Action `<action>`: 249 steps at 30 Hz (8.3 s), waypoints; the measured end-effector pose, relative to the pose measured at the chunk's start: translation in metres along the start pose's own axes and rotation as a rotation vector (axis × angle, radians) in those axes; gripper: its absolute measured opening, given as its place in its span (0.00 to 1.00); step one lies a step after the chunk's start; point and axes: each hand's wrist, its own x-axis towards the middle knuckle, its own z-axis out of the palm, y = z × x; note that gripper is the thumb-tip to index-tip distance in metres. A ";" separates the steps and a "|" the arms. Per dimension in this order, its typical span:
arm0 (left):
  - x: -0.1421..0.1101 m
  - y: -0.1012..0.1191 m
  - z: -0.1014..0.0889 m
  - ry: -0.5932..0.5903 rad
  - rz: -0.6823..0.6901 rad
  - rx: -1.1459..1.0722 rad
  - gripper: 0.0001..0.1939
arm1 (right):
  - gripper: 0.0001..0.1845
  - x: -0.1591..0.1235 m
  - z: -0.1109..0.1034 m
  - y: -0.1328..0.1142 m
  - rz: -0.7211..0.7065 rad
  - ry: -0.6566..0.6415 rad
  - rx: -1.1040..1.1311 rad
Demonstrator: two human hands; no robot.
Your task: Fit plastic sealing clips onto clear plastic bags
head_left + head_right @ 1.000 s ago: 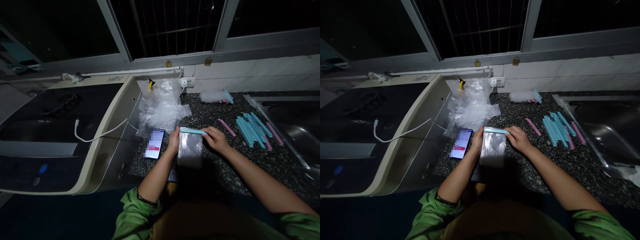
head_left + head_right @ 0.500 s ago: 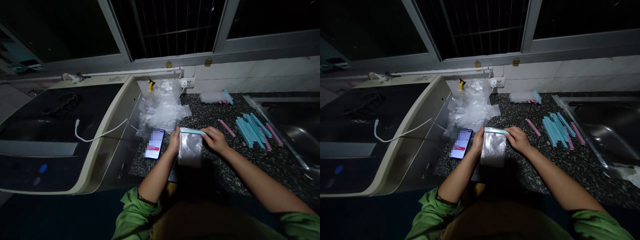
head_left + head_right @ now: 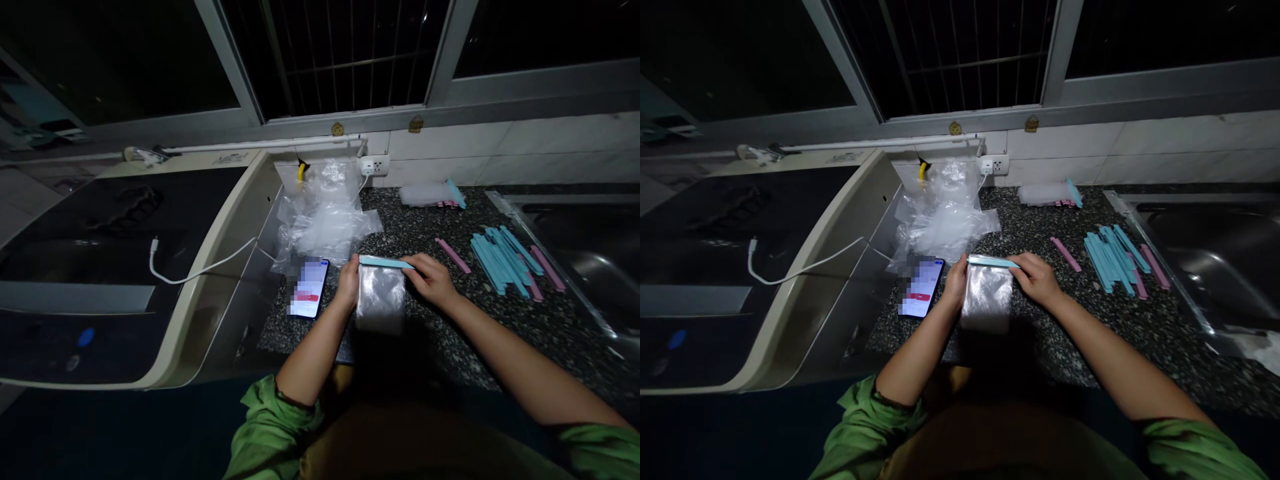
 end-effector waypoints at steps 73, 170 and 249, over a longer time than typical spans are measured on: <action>0.009 0.007 -0.013 0.170 0.281 0.218 0.21 | 0.08 0.004 -0.009 0.003 0.120 0.275 -0.021; 0.012 0.004 -0.013 -0.120 0.039 -0.035 0.07 | 0.17 0.006 -0.005 0.026 0.522 0.132 0.306; 0.020 -0.004 -0.015 -0.043 -0.215 -0.219 0.12 | 0.15 0.004 -0.003 0.015 0.392 -0.070 0.278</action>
